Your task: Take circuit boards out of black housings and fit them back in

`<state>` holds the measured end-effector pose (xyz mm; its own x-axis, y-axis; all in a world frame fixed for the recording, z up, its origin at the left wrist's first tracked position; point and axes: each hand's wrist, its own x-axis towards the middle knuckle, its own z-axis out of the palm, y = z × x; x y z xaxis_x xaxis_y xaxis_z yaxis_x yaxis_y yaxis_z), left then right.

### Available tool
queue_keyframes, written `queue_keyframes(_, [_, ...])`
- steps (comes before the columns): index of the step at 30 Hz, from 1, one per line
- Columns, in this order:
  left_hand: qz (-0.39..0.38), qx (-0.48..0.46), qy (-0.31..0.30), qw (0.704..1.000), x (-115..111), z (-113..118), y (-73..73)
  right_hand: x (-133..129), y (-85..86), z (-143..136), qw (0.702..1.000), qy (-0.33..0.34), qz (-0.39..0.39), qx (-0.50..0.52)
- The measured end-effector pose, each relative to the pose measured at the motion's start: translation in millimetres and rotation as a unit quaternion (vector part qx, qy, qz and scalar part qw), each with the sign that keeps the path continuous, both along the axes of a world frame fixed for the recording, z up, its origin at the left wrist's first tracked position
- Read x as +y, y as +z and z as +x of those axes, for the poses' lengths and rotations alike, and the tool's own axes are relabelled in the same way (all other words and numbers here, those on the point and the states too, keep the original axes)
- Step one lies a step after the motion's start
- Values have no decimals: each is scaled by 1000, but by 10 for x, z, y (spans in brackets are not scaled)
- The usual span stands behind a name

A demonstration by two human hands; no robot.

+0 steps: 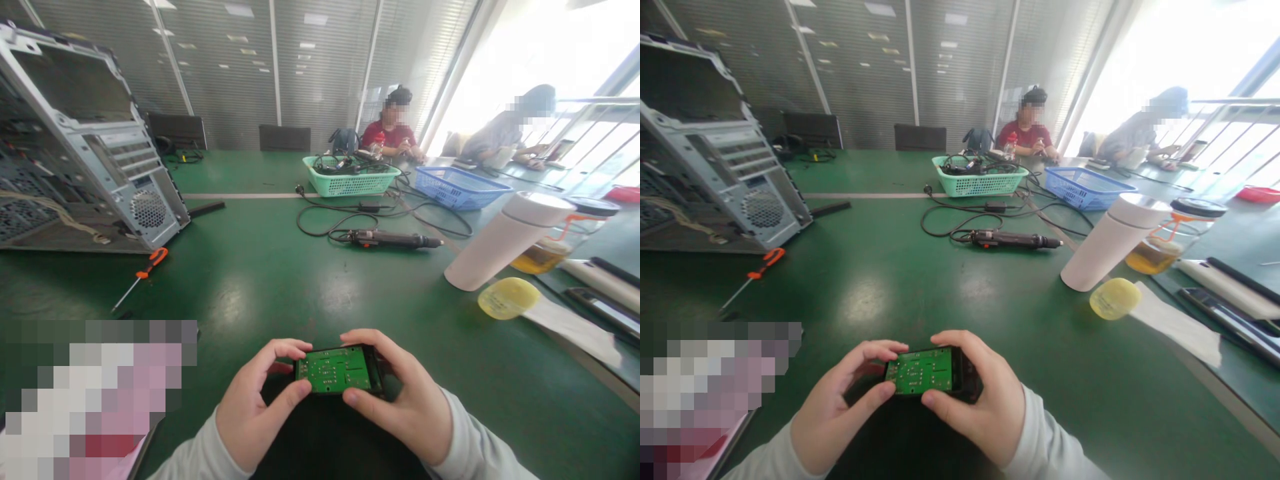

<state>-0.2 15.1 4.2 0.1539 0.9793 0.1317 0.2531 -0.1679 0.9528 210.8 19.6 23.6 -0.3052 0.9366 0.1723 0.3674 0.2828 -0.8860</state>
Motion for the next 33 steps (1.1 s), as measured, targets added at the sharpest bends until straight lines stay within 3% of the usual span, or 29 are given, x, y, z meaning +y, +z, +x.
queue_keyframes(11, [13,-31,15,999,-33,-10,47,-18,14,-19,999,-26,-29,11])
queue_keyframes(15, [35,32,27,998,-58,-21,41,-35,11,-18,1000,-29,1,11])
queue_keyframes(19, [110,118,-3,987,-59,-28,35,-38,35,-30,999,-12,25,-19])
queue_keyframes(24, [246,228,-32,942,-12,-42,43,-34,39,-44,999,27,26,-28])
queue_keyframes(29, [323,287,-23,901,3,-41,32,-42,16,-47,999,35,30,-17])
queue_keyframes(31, [322,285,-9,903,-5,-41,29,-50,12,-46,999,30,23,-13])
queue_keyframes(33, [287,255,10,923,-16,-49,34,-52,6,-41,1000,20,0,0])
